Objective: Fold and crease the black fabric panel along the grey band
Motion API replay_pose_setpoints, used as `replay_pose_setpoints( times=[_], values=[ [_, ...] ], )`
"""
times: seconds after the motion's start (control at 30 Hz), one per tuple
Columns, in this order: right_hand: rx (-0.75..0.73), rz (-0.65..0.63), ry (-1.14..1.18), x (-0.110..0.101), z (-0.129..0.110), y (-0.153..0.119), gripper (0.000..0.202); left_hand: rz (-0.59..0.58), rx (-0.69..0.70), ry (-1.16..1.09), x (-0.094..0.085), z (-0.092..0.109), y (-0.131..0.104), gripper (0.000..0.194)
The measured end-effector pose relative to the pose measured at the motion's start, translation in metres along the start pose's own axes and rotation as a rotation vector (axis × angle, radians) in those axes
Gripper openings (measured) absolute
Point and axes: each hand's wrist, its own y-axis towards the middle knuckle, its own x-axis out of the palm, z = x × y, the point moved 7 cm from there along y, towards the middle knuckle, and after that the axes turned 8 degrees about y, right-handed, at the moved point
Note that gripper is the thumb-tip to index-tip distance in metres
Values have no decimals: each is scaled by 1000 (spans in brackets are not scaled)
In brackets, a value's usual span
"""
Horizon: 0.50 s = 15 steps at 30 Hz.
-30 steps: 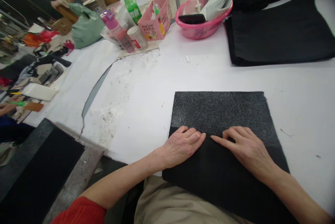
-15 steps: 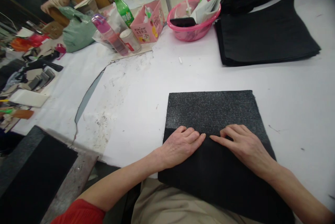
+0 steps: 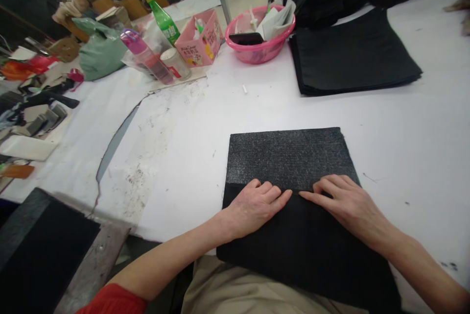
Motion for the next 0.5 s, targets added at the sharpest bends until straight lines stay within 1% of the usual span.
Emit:
replay_pose_setpoints(
  times=[0.17, 0.37, 0.5],
  values=[
    [11, -4, 8, -5, 7, -8, 31, 11, 19, -34, 2, 3, 6, 35],
    [11, -3, 19, -6, 9, -10, 29, 4, 14, -63, 5, 2, 7, 36],
    [83, 45, 51, -7, 11, -9, 28, 20, 4, -93, 7, 0, 7, 37]
  ],
)
